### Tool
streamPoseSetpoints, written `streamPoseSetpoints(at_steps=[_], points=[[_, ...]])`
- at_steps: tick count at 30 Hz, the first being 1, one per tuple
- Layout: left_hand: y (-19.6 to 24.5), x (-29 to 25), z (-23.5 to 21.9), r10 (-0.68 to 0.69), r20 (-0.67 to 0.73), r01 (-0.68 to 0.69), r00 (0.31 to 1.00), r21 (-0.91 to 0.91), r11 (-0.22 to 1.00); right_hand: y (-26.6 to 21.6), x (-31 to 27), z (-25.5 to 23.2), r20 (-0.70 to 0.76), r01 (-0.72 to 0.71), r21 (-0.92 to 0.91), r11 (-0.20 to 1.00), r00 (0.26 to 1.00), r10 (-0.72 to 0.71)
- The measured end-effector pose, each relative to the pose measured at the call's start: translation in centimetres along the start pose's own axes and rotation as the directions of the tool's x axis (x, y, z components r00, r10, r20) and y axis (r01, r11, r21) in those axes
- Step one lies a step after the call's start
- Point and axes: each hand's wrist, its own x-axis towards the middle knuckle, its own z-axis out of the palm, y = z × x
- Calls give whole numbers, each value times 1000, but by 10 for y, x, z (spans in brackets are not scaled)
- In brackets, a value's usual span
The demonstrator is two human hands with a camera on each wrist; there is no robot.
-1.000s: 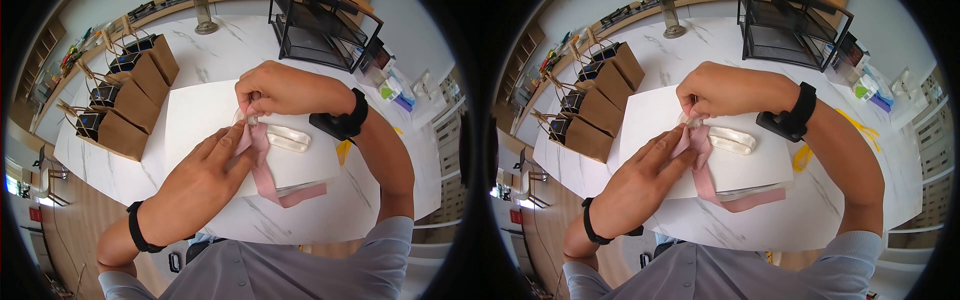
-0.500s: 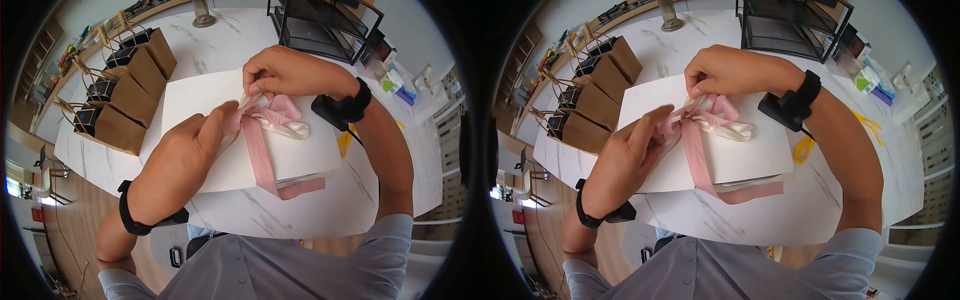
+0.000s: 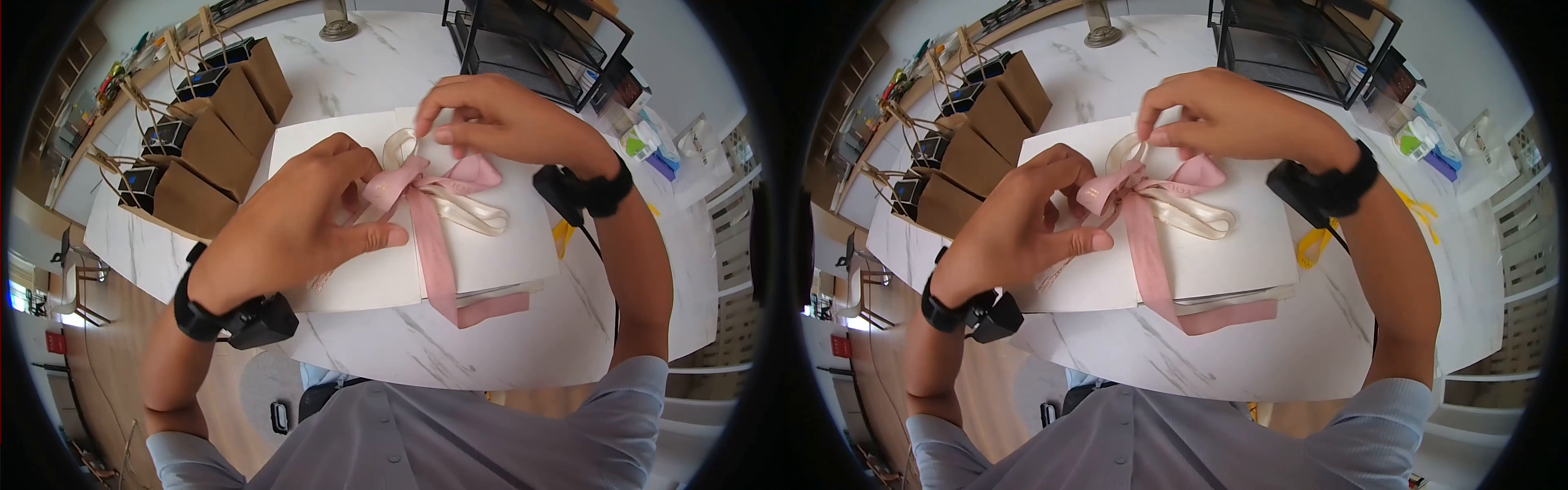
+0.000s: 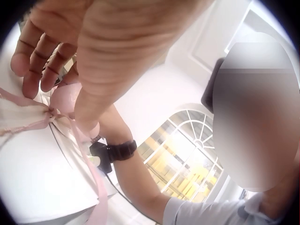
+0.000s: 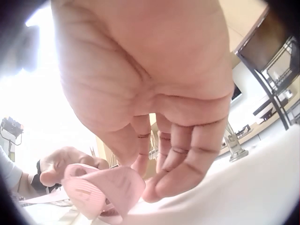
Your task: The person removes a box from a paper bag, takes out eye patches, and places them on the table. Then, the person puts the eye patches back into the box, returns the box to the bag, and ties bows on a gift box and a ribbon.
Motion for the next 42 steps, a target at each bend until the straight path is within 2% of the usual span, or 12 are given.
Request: streamPoseSetpoints(at_steps=[3,6,11,13,15,20,22,26,32,35,41,42], points=[[-7,1,1,-75,-1,75,997,-114,991,2,-24,-2,-201,18,-479,878,971,-129],[-9,-7,0,-92,-8,89,996,-146,985,-23,-38,3,-169,-293,-475,830,956,240],[-9,-18,4,-98,-35,93,995,-136,986,-18,-22,14,-144,115,-418,901,971,-191],[-14,-23,5,-140,-19,125,990,-350,929,-30,-18,20,-175,100,-420,902,966,-189],[-11,-26,2,-144,-15,133,989,-303,944,-38,-13,34,-199,320,-525,789,855,-479],[2,-32,0,-120,16,121,993,-114,986,-67,-49,88,74,285,-787,547,924,-375],[-1,-38,10,136,-78,-128,988,103,986,-52,-64,97,-29,254,-842,476,860,-510],[13,-44,9,87,-93,-79,992,88,993,-52,-86,91,-99,132,-795,592,934,-342],[12,-31,8,200,-48,-173,979,338,925,-51,-85,91,-168,72,-819,570,918,-359],[23,-29,7,23,-116,-1,993,179,984,-54,-83,98,-262,141,-756,640,830,-492],[42,-44,-1,387,-241,-311,890,298,902,-45,-85,98,-313,60,-706,706,867,-387],[49,-50,-5,379,-200,-388,904,-10,921,-43,-85,96,-313,64,-712,700,862,-398]])
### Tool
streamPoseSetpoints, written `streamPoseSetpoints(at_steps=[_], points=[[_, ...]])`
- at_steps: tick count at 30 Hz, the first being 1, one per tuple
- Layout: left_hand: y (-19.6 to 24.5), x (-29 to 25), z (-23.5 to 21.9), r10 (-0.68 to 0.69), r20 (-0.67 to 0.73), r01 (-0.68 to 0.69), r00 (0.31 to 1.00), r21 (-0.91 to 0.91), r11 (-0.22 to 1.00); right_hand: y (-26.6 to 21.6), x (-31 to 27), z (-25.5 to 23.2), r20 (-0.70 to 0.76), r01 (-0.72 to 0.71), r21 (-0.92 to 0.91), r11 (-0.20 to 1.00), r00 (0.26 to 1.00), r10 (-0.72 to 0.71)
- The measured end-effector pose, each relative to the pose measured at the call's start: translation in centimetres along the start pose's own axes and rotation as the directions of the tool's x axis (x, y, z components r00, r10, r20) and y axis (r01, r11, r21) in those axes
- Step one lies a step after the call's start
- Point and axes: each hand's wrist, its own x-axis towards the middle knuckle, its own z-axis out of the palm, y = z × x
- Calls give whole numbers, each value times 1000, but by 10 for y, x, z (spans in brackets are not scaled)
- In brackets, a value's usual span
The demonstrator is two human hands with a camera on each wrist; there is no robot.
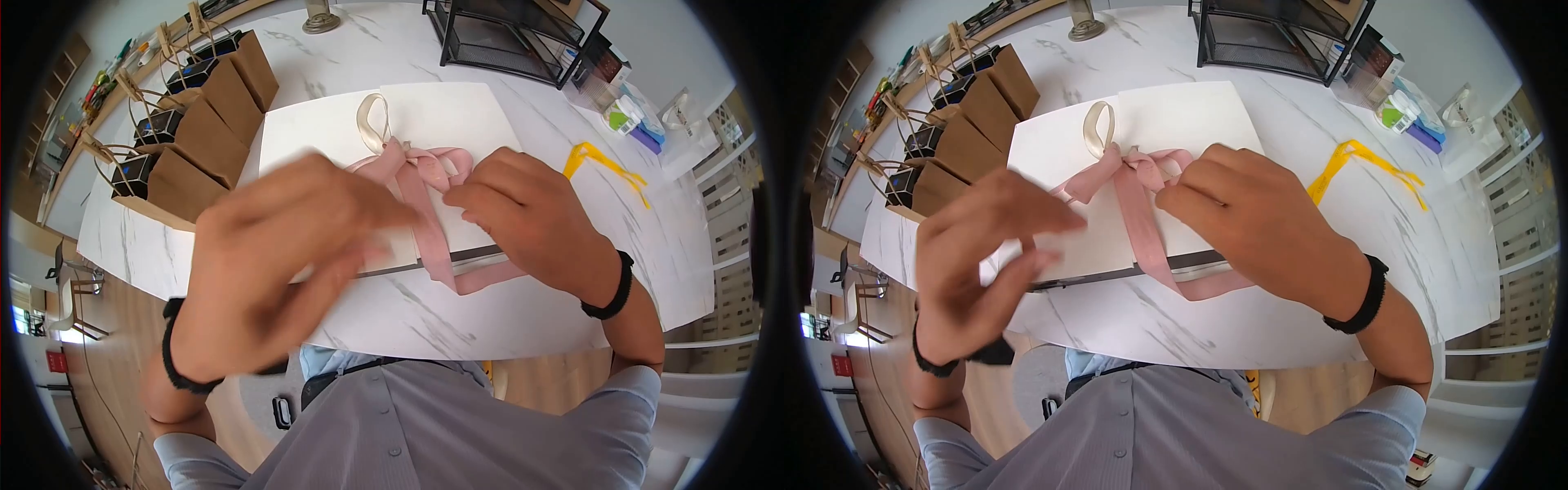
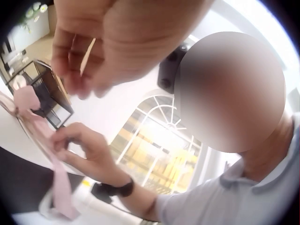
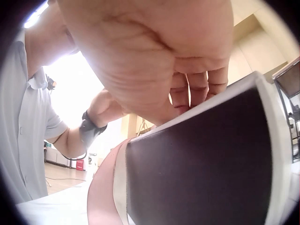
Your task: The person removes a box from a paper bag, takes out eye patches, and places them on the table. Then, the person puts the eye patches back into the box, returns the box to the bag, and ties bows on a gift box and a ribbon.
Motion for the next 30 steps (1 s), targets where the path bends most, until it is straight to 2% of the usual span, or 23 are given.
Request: streamPoseSetpoints(at_steps=[1,2,3,6,9,11,12,13,14,15,16,19,21,22,23,24,25,26,27,28,29,30], points=[[6,-2,-3,1,46,14,999,-315,949,3,-1,0,-10,5,-4,1000,1000,-5],[8,3,-4,-6,50,22,999,-315,949,7,-2,-1,-9,3,4,1000,1000,-3],[25,7,17,-21,58,33,998,-221,975,11,-3,-2,-22,7,-18,1000,1000,-8],[42,-23,14,-81,67,76,994,75,994,12,-2,1,-40,-9,-4,1000,999,9],[54,-50,3,-117,90,78,989,349,934,6,0,-2,0,-90,-3,996,996,90],[57,-63,-7,-100,119,26,988,506,862,2,1,-5,-56,-145,-94,985,989,140],[58,-72,-14,-93,134,-2,987,583,813,4,0,-6,-61,-161,-102,982,986,156],[59,-83,-22,-91,148,-28,985,652,758,8,-1,-6,-57,-248,-34,968,968,246],[58,-104,-39,-96,161,-49,982,714,698,12,-3,-5,-42,-332,37,942,942,334],[75,-132,-46,-110,171,-64,979,772,633,15,-5,-5,-33,-343,44,938,938,344],[56,-62,-19,-128,176,-76,976,826,559,21,-6,-7,39,-412,61,909,911,410],[88,-26,24,-186,177,-120,967,953,279,36,8,-17,234,-580,203,789,811,536],[89,-11,27,-189,175,-164,966,984,74,57,9,-11,181,-407,289,867,912,368],[66,-3,24,-178,175,-165,968,984,65,62,14,-9,162,-358,323,876,933,321],[23,10,19,-39,226,-113,973,620,776,68,18,-8,157,-355,321,878,934,320],[-13,24,16,85,155,-61,984,-152,986,73,24,-6,187,-326,367,871,943,274],[-30,38,17,149,29,-152,988,197,968,75,30,-4,218,-293,412,863,951,219],[-51,52,16,139,0,-130,990,354,926,75,37,-5,227,-307,401,863,946,231],[-56,68,17,44,19,-47,999,523,851,73,41,-6,232,-304,394,868,946,226],[-64,80,14,-74,98,17,992,487,873,69,43,-8,221,-333,424,842,940,261],[-67,86,17,-66,90,14,994,487,873,67,45,-9,205,-358,454,816,933,295],[-69,92,22,-199,176,121,964,377,918,67,44,-8,150,-319,498,807,948,282]])
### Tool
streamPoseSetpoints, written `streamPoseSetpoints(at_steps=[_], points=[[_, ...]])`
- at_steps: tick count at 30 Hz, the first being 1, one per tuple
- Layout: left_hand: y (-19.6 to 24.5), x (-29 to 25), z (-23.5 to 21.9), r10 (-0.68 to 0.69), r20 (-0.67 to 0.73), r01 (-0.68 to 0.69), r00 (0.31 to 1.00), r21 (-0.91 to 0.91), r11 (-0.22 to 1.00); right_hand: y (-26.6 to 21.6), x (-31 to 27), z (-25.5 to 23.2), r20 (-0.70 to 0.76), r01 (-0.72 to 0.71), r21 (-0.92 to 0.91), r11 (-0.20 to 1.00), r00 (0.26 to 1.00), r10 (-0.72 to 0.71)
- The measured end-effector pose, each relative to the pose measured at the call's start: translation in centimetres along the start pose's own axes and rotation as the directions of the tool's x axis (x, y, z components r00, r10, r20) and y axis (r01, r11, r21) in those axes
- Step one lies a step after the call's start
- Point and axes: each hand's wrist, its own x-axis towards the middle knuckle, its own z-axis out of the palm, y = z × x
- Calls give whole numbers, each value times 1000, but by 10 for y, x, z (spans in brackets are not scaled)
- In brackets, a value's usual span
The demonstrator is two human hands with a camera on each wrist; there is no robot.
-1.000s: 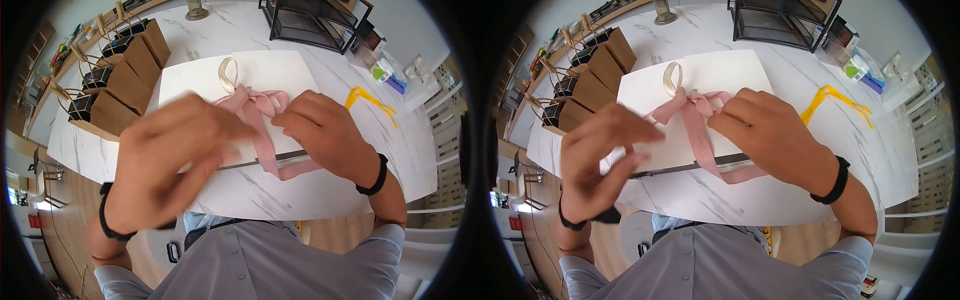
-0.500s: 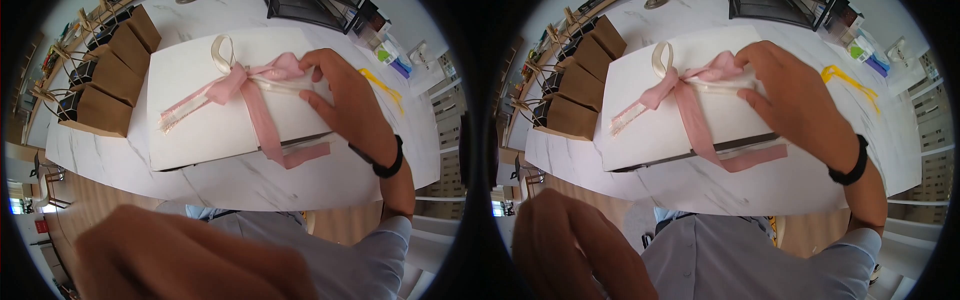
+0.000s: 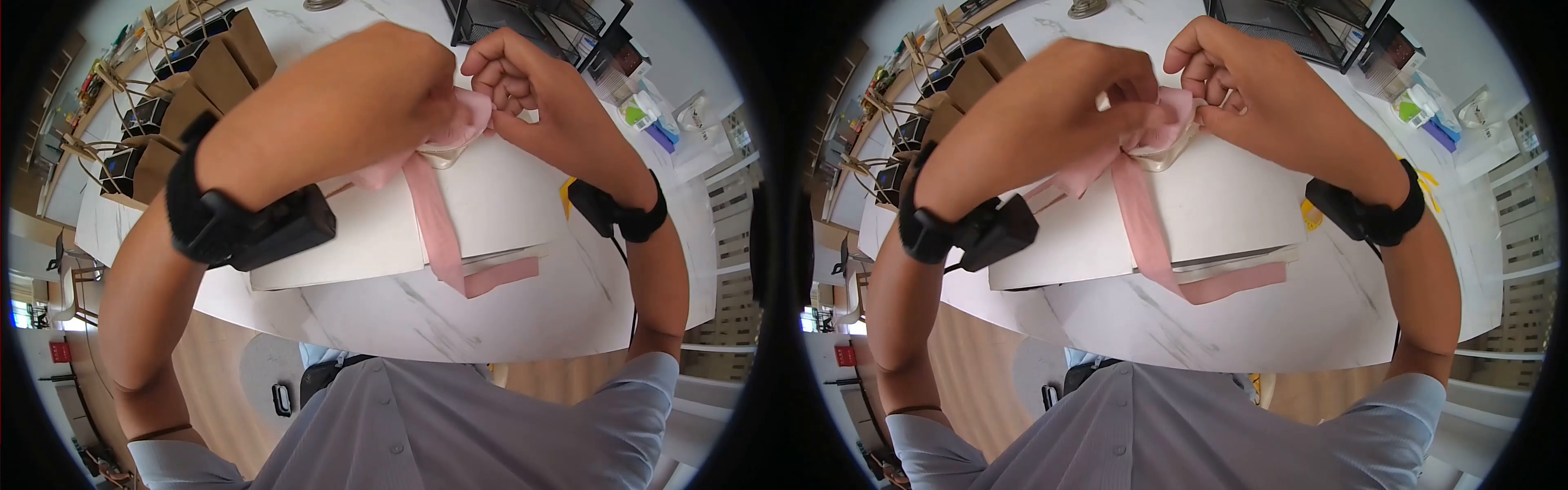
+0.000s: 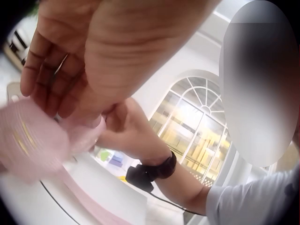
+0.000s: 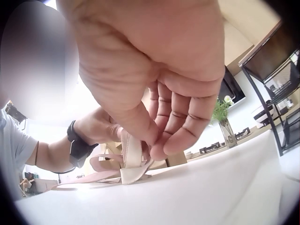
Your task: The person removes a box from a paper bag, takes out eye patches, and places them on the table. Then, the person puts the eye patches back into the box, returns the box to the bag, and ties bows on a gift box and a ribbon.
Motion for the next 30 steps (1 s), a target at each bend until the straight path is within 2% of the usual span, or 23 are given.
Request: streamPoseSetpoints(at_steps=[1,2,4,5,7,8,9,11,12,13,15,16,17,19,21,22,23,25,26,28,30], points=[[1,4,4,-75,147,95,986,-131,987,1,-1,0,0,1,-3,1000,1000,-1],[-1,4,9,-72,144,91,987,-130,987,1,-2,-1,-14,11,-37,999,1000,-12],[-4,6,19,-52,172,103,984,-301,948,7,-5,-1,-33,29,-49,998,999,-31],[-5,6,20,-42,176,94,983,-301,949,9,-6,-4,-42,23,-52,998,999,-26],[-5,4,19,1,147,52,989,-352,935,13,-5,-7,51,3,-87,996,999,2],[-4,3,19,67,67,-45,995,-283,958,15,-3,-8,51,1,-86,996,999,3],[-2,-2,15,66,70,-43,995,-283,958,18,1,-9,92,37,-118,992,995,-26],[14,-7,-3,-151,244,230,958,-343,911,24,10,-11,125,66,-150,986,991,-47],[0,-13,11,47,29,-37,998,-277,960,25,17,-11,149,115,-210,971,985,-85],[-1,-15,14,58,37,-46,998,-282,958,26,24,-11,175,161,-267,950,978,-117],[2,-24,19,110,-43,-117,993,-261,958,31,41,-11,200,166,-296,941,974,-109],[2,-26,25,204,-68,-213,977,-176,961,35,51,-9,226,196,-295,935,965,-131],[10,-28,19,221,47,-222,974,5,975,37,60,-7,253,227,-293,929,955,-154],[22,-37,19,289,55,-294,956,179,939,37,73,4,278,257,-280,925,944,-178],[34,-48,18,300,81,-310,951,219,925,35,80,20,275,203,-347,915,955,-108],[39,-52,18,308,112,-327,945,256,910,25,78,24,261,220,-411,885,958,-117],[40,-56,21,310,113,-329,944,257,909,24,84,27,258,219,-413,884,959,-117],[43,-62,31,333,29,-329,942,266,906,25,95,33,312,171,-385,907,949,-47],[44,-62,28,318,80,-327,945,279,903,28,99,39,307,167,-388,906,951,-44],[45,-63,26,315,81,-325,946,270,906,30,105,52,288,257,-218,941,939,-190],[45,-66,25,302,74,-310,951,266,913,28,100,53,268,255,-218,942,944,-193]])
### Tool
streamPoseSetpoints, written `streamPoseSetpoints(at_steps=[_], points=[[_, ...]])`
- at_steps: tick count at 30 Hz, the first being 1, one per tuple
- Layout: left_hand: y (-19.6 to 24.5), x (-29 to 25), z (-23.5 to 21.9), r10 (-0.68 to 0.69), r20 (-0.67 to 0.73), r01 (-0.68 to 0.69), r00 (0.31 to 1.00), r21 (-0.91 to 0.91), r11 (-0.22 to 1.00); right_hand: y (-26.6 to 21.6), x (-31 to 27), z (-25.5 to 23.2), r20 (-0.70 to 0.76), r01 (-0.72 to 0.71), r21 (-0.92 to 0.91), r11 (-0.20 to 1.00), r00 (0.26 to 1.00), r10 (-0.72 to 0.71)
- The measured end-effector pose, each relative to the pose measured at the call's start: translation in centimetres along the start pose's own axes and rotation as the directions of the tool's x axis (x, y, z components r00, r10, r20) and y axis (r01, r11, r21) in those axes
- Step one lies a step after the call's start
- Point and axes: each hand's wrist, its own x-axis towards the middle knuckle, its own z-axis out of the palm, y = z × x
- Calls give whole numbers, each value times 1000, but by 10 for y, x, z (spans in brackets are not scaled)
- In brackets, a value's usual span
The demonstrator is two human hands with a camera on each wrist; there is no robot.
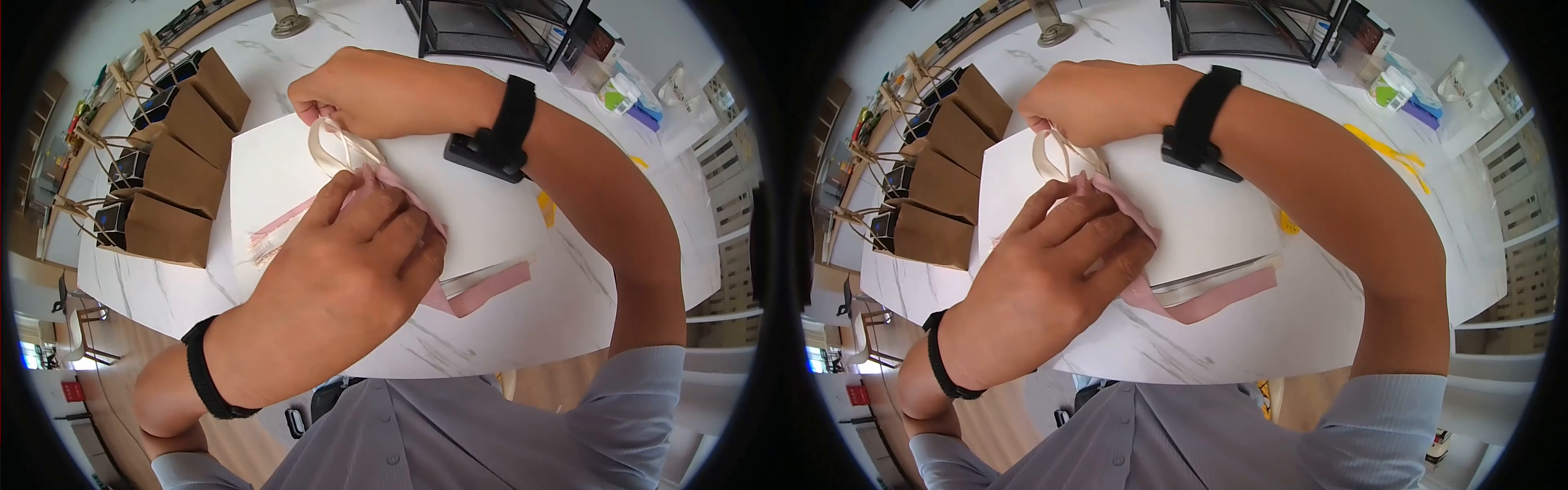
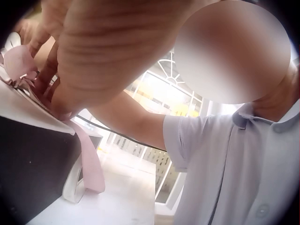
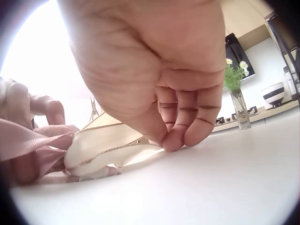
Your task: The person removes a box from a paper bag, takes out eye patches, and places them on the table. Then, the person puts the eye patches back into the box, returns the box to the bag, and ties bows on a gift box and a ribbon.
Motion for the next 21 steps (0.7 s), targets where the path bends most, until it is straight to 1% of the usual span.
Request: streamPoseSetpoints(at_steps=[2,3,5,6,8,9,11,12,13,15,16,17,19,20,21], points=[[4,-5,2,-50,17,50,999,-1,999,4,-4,-2,-35,-1,-19,1000,999,0],[4,-6,1,-53,9,53,999,4,999,7,-7,-5,-33,5,-27,1000,999,-5],[4,-8,1,-91,2,91,996,-53,994,7,-10,-14,8,42,52,998,999,-43],[2,-9,2,-93,-8,92,996,-47,995,5,-13,-18,10,48,42,998,999,-48],[-4,-10,5,-72,35,76,997,-125,989,-10,-15,-25,112,-156,270,950,985,130],[-7,-10,5,-84,25,87,996,-116,989,-14,-16,-26,116,-143,262,954,986,116],[-10,-10,5,-46,25,50,999,-224,973,-20,-18,-29,133,-218,458,862,975,177],[-12,-11,6,-34,35,41,999,-215,976,-22,-18,-34,193,-231,478,847,969,155],[-12,-12,7,-43,27,48,999,-208,977,-18,-18,-36,197,-224,471,853,970,146],[-8,-14,8,-23,7,23,1000,-164,986,-5,-20,-35,240,-214,347,913,961,134],[-7,-16,8,-4,-43,-3,999,-152,988,-2,-22,-37,233,-223,307,925,960,154],[-7,-17,7,-6,-42,0,999,-155,988,-1,-26,-39,236,-224,310,924,960,153],[-10,-24,0,-127,-163,68,978,-325,943,-2,-36,-41,181,-229,298,927,967,181],[-12,-27,-10,-241,-210,140,947,-404,904,-1,-44,-43,110,-212,235,949,975,191],[-16,-35,-14,-381,-175,291,908,-391,873,-3,-50,-45,115,-211,236,948,975,189]])
